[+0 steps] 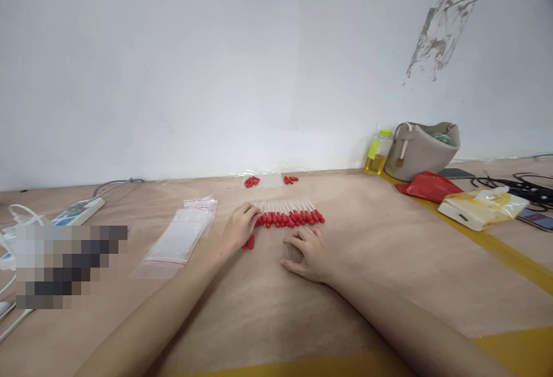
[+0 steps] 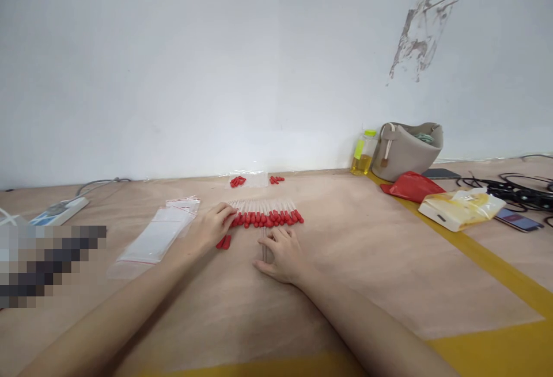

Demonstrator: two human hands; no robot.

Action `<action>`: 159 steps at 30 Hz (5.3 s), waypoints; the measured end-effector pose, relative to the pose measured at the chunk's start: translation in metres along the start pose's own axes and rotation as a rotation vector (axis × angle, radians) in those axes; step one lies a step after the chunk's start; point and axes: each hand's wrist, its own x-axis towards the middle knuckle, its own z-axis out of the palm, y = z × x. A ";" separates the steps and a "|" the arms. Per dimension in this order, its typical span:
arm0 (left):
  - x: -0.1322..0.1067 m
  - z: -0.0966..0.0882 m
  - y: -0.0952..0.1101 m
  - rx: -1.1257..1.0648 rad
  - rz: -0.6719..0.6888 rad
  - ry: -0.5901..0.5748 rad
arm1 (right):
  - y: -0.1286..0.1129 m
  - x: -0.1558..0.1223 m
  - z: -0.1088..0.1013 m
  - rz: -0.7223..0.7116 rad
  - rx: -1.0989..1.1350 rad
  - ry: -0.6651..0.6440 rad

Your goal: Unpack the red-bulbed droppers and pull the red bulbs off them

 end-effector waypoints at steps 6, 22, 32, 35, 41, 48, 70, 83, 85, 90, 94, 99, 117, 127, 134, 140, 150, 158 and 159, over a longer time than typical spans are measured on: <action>-0.039 -0.013 0.003 -0.291 -0.101 0.237 | 0.002 0.001 0.003 0.026 0.003 0.052; -0.073 0.003 0.032 -0.654 0.003 0.013 | 0.007 0.002 0.006 -0.265 -0.034 0.221; -0.072 -0.001 0.031 -0.229 0.207 -0.041 | -0.007 -0.003 0.003 -0.334 -0.073 0.159; -0.074 -0.007 0.027 -0.137 0.262 -0.054 | -0.010 -0.006 0.000 -0.325 -0.067 0.124; -0.074 -0.018 0.031 -0.047 0.330 -0.088 | -0.011 -0.006 -0.001 -0.338 -0.066 0.121; -0.076 -0.017 0.019 -0.050 0.343 -0.109 | -0.004 -0.008 -0.004 -0.409 -0.113 0.110; -0.075 -0.010 -0.025 -0.289 -0.472 -0.004 | 0.018 -0.003 -0.006 0.039 -0.100 0.227; -0.075 -0.009 -0.019 -0.439 -0.454 -0.057 | 0.004 -0.004 -0.004 0.030 -0.108 0.034; -0.075 -0.011 -0.018 -0.430 -0.446 -0.049 | 0.003 -0.004 -0.005 0.032 -0.085 0.021; -0.072 -0.017 -0.013 -0.385 -0.452 -0.059 | 0.002 -0.005 -0.009 0.054 -0.089 -0.011; -0.073 -0.015 -0.015 -0.421 -0.444 -0.071 | -0.005 -0.002 -0.013 0.058 -0.107 -0.102; -0.074 -0.015 -0.015 -0.411 -0.431 -0.067 | -0.021 0.008 -0.006 0.073 -0.144 -0.171; -0.031 -0.021 -0.001 -0.066 -0.066 0.013 | -0.023 0.012 0.003 0.087 -0.029 -0.095; 0.022 0.020 -0.003 -0.068 0.030 -0.168 | -0.016 0.005 0.000 0.158 0.024 -0.024; 0.018 0.029 -0.008 -0.318 -0.019 0.064 | -0.016 0.006 -0.001 0.162 0.051 -0.029; 0.011 0.031 -0.020 -0.414 -0.160 0.350 | -0.017 0.007 -0.003 0.173 0.055 -0.049; -0.052 -0.002 -0.002 -0.689 -0.175 0.185 | -0.006 0.009 0.007 0.131 -0.015 0.334; -0.074 0.003 0.010 -0.737 -0.014 -0.009 | -0.001 0.010 -0.011 -0.194 -0.137 0.138; -0.074 0.002 0.012 -0.725 0.005 -0.031 | 0.000 0.008 -0.011 -0.208 -0.135 0.130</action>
